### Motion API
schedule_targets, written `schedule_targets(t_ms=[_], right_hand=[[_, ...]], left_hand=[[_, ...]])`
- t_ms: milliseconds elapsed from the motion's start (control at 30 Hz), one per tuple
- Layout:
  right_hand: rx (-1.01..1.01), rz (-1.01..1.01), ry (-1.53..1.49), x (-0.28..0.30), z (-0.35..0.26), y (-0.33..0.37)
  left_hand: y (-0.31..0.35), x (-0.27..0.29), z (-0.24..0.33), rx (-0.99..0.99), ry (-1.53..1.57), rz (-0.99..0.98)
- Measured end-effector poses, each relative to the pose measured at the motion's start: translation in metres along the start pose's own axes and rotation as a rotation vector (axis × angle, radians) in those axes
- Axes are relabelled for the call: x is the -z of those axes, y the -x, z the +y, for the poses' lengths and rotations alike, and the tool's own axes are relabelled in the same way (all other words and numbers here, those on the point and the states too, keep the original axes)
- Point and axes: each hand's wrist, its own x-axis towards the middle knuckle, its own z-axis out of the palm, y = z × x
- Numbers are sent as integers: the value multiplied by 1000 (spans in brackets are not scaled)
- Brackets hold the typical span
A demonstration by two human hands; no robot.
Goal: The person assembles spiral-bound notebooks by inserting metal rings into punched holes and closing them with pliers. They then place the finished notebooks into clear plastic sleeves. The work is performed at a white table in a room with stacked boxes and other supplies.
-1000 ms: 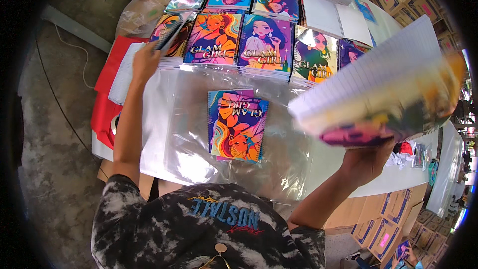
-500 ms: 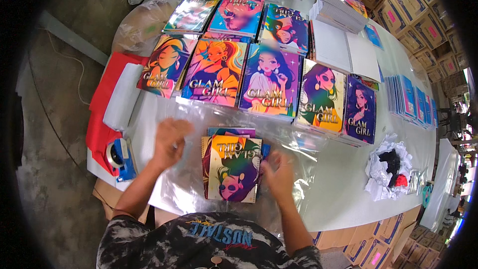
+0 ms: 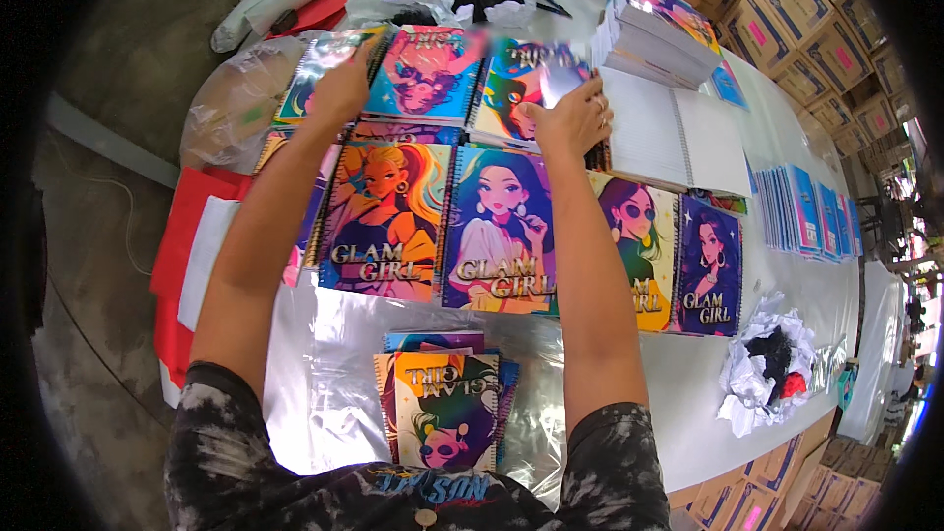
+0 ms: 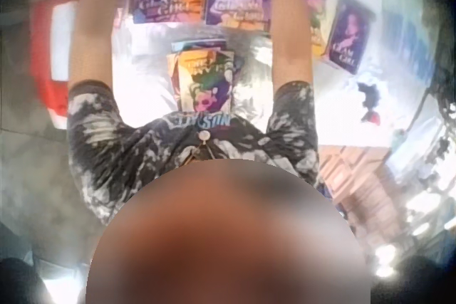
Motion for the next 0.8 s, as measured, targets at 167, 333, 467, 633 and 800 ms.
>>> schedule_targets(t_ms=[167,333,467,633,800], right_hand=[[81,30,-449,40,48,-34],[-169,-151,-1179,77,132,-31],[-156,14,-1396,162,134,35],[-111,325,-1533,209,186,115],[-124,-48,-2273,233,292,219]], left_hand=[[-3,23,49,-231,-231,-15],[15,11,134,123,-77,-235],[-16,-13,107,24,2,-378],[-8,-17,107,63,-91,-251],[-23,-9,87,-94,-11,-391]])
